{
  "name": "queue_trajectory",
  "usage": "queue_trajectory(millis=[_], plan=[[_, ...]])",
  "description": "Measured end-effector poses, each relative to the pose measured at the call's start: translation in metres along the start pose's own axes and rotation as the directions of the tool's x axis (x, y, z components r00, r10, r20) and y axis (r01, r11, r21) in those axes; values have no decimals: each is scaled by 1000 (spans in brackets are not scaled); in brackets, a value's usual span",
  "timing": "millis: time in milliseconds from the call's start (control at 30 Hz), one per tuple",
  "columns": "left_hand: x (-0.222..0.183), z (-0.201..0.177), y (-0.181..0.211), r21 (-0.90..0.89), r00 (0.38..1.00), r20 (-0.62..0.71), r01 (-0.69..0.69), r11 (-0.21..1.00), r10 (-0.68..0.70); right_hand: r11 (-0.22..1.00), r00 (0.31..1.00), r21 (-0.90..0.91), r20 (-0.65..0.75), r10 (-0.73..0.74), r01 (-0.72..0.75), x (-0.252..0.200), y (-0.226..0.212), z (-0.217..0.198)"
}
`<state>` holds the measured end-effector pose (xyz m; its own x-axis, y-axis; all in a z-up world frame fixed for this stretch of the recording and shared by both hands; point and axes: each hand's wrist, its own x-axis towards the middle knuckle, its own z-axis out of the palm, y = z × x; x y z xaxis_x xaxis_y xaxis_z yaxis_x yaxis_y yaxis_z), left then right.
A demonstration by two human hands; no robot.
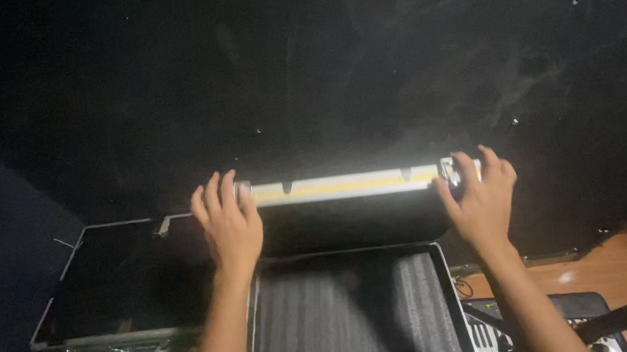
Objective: The person picks up a gold-colored case, opens it on a table, places a foam insert and a manual inside, and then puts a black audio device into the case before holding up a cable.
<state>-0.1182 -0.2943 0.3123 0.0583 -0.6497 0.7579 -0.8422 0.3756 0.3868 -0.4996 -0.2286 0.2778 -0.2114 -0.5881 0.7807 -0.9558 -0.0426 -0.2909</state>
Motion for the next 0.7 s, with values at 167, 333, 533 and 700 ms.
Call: queue_trajectory(millis=[167,333,533,700], plan=[[38,22,-1,120,994,86,64,991,-74,1000,1000,-23,20,2,-2,43,7,32],[63,38,-4,95,981,149,108,990,-122,1000,1000,-9,29,12,-12,59,7,43],[80,52,-11,108,973,190,115,987,-134,1000,999,3,23,27,-27,70,4,49],[83,54,-10,148,970,191,120,982,-148,999,999,10,44,32,-33,73,3,49]])
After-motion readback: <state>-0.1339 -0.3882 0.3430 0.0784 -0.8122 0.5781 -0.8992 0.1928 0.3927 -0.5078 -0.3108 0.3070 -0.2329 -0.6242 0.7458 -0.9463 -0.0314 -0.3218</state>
